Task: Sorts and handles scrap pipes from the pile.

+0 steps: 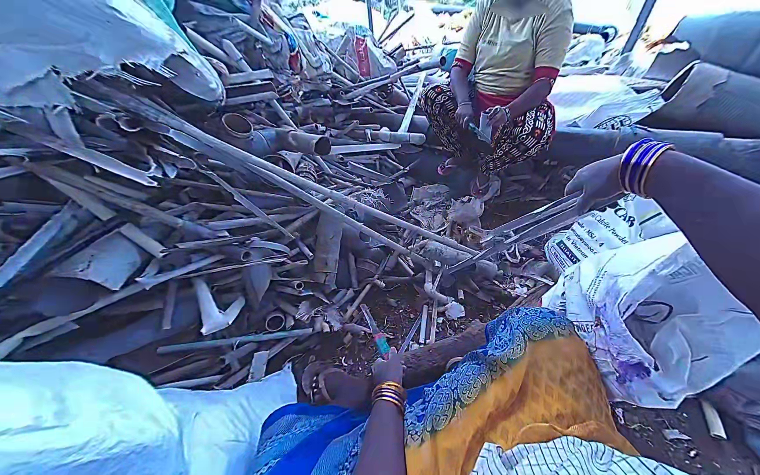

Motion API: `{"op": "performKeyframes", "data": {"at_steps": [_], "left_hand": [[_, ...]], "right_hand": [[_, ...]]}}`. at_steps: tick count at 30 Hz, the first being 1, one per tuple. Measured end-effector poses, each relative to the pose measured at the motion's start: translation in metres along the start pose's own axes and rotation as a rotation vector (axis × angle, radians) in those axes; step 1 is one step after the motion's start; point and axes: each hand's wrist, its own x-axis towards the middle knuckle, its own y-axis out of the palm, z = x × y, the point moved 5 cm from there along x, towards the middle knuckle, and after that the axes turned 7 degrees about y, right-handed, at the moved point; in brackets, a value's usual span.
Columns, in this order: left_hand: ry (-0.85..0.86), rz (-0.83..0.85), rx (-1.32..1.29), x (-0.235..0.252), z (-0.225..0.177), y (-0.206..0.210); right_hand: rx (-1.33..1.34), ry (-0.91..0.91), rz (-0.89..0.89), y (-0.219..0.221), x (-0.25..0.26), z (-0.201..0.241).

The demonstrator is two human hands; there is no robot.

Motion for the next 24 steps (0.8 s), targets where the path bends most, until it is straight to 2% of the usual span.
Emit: {"op": "performKeyframes", "data": {"at_steps": [3, 5, 7, 9, 11, 13, 15, 18, 20, 24], "left_hand": [[-0.011, 0.032, -0.001, -0.04, -0.03, -0.011], [-0.011, 0.056, 0.003, -0.068, -0.05, -0.019], [0.034, -0.05, -0.015, -0.061, -0.042, -0.015], [0.059, 0.012, -0.079, -0.05, -0.035, -0.015], [0.056, -0.03, -0.174, -0.027, -0.021, -0.01], [0.065, 0.016, -0.218, -0.02, -0.022, -0.012], [0.141, -0.034, -0.241, -0.008, -0.017, -0.011], [0.178, -0.049, -0.359, -0.015, -0.025, -0.016], [0.203, -0.024, -0.411, -0.019, -0.031, -0.017], [0.369, -0.039, -0.227, -0.029, -0.053, -0.03]], "right_hand": [[-0.021, -0.107, -0.137, -0.016, -0.008, -0.042], [0.067, -0.105, -0.174, -0.02, -0.029, -0.053], [0.196, -0.048, -0.161, -0.015, -0.047, -0.058], [0.288, -0.076, -0.175, -0.008, -0.054, -0.067], [0.356, -0.141, -0.201, -0.002, -0.056, -0.077], [0.427, -0.175, -0.26, 0.003, -0.058, -0.084], [0.449, -0.16, -0.302, 0.007, -0.059, -0.087], [0.511, -0.157, -0.242, 0.013, -0.057, -0.082], [0.69, -0.188, -0.259, 0.024, -0.053, -0.077], [1.059, -0.35, -0.164, 0.059, -0.039, -0.052]]}}
